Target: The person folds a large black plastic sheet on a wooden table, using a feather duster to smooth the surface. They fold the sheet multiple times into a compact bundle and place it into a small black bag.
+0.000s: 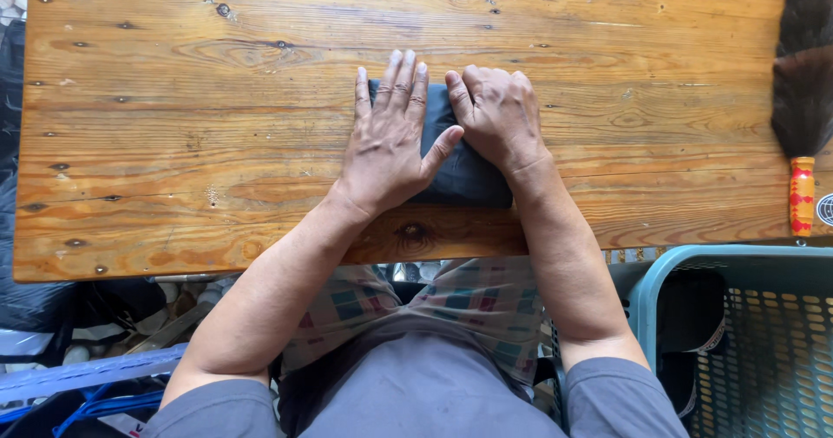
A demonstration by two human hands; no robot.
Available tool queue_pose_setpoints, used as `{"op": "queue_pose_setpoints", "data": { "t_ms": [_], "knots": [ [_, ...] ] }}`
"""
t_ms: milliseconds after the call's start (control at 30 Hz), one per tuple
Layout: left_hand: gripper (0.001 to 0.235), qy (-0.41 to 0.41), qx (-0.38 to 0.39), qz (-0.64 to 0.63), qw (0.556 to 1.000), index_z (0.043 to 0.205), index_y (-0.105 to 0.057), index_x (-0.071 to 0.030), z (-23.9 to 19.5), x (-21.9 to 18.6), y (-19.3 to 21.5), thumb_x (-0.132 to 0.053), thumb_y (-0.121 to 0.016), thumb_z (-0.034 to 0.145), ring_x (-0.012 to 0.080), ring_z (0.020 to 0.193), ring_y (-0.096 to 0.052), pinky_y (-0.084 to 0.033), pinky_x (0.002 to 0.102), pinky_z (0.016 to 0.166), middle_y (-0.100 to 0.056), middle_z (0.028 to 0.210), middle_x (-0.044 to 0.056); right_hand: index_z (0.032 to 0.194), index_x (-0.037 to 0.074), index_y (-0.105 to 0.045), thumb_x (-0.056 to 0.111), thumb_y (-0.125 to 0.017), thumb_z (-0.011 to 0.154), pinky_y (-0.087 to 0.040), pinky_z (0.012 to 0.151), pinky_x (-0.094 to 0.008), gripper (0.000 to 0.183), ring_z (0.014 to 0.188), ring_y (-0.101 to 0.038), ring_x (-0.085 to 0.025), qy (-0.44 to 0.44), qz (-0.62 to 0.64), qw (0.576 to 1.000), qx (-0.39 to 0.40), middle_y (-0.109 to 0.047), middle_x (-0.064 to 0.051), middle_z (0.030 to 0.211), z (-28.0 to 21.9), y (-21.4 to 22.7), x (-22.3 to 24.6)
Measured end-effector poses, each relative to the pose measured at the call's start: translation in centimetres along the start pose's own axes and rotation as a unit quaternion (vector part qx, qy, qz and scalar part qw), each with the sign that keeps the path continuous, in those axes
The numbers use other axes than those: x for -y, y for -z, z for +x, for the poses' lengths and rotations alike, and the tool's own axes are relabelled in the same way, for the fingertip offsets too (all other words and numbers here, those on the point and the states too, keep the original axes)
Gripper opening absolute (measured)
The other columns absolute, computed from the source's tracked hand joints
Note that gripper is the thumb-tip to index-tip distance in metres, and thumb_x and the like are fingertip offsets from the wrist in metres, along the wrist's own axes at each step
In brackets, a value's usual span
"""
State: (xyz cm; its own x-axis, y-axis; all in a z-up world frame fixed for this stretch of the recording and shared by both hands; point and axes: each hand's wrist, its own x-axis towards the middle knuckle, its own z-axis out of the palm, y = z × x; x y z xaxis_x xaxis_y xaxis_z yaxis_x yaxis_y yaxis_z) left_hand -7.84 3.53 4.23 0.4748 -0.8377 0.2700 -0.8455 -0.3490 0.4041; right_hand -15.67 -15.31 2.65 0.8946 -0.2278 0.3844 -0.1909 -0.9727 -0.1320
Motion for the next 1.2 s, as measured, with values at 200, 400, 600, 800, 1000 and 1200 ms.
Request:
{"op": "queue_pose_setpoints", "data": {
  "t_ms": [200, 400, 600, 800, 1000, 1200],
  "knots": [
    [0.09, 0.137, -0.142, -0.18, 0.964, 0.161, -0.016, 0.0, -0.2, 2.0, -0.4, -0.059, -0.053, 0.105, 0.034, 0.153, -0.038, -0.03, 0.045, 0.127, -0.035, 0.162, 0.023, 0.082, 0.011, -0.052, 0.039, -0.04, 0.115, -0.041, 0.07, -0.047, 0.044, 0.07, -0.055, -0.035, 0.003, -0.005, 0.999, -0.042, -0.058, -0.01, 0.074, -0.2, 2.4, 0.8],
    [0.089, 0.325, -0.057, -0.334, 0.883, 0.134, -0.037, -0.013, 0.9, 1.7, 2.8, -0.074, -0.066, 0.076, 0.0205, 0.114, -0.064, -0.048, 0.033, 0.098, -0.065, 0.122, 0.006, 0.085, 0.009, -0.058, 0.033, -0.043, 0.114, -0.038, 0.077, -0.042, 0.041, 0.072, -0.055, -0.03, 0.049, 0.025, 0.99, -0.129, -0.058, -0.008, 0.078, 0.3, 5.2, 2.5],
    [0.049, 0.251, -0.166, -0.385, 0.872, 0.106, -0.057, -0.017, 0.9, 2.1, 2.7, -0.057, -0.076, 0.084, 0.0083, 0.086, -0.062, -0.051, 0.025, 0.082, -0.065, 0.093, -0.006, 0.125, 0.003, -0.057, 0.038, -0.042, 0.113, -0.049, 0.098, -0.039, 0.04, 0.11, -0.063, -0.029, -0.1, 0.243, 0.94, -0.217, -0.064, -0.015, 0.119, 0.0, 7.1, 3.0],
    [0.046, 0.178, -0.274, -0.38, 0.865, 0.115, -0.052, -0.012, 0.9, 3.1, 2.8, -0.047, -0.074, 0.095, 0.0134, 0.093, -0.058, -0.05, 0.027, 0.089, -0.061, 0.101, 0.001, 0.118, 0.007, -0.055, 0.032, -0.059, 0.106, -0.052, 0.08, -0.022, 0.028, 0.093, -0.061, -0.01, -0.225, 0.483, 0.827, -0.179, -0.063, -0.005, 0.104, -0.3, 4.6, 1.0],
    [0.049, 0.186, -0.289, -0.392, 0.853, 0.117, -0.05, -0.011, 0.9, 3.3, 2.9, -0.049, -0.072, 0.095, 0.014, 0.096, -0.059, -0.05, 0.028, 0.092, -0.061, 0.104, 0.002, 0.119, 0.007, -0.056, 0.018, -0.071, 0.101, -0.055, 0.093, -0.022, 0.026, 0.105, -0.064, -0.01, -0.191, 0.546, 0.804, -0.133, -0.067, -0.007, 0.112, -0.4, 3.6, 1.2],
    [0.049, 0.178, -0.281, -0.397, 0.855, 0.118, -0.05, -0.011, 0.8, 3.0, 2.9, -0.049, -0.07, 0.096, 0.0141, 0.098, -0.059, -0.05, 0.028, 0.093, -0.061, 0.106, 0.002, 0.12, 0.01, -0.053, 0.022, -0.073, 0.101, -0.05, 0.103, -0.033, 0.031, 0.129, -0.057, -0.019, -0.126, 0.521, 0.832, -0.143, -0.051, -0.013, 0.143, -0.4, 4.4, 1.2]
  ]
}}
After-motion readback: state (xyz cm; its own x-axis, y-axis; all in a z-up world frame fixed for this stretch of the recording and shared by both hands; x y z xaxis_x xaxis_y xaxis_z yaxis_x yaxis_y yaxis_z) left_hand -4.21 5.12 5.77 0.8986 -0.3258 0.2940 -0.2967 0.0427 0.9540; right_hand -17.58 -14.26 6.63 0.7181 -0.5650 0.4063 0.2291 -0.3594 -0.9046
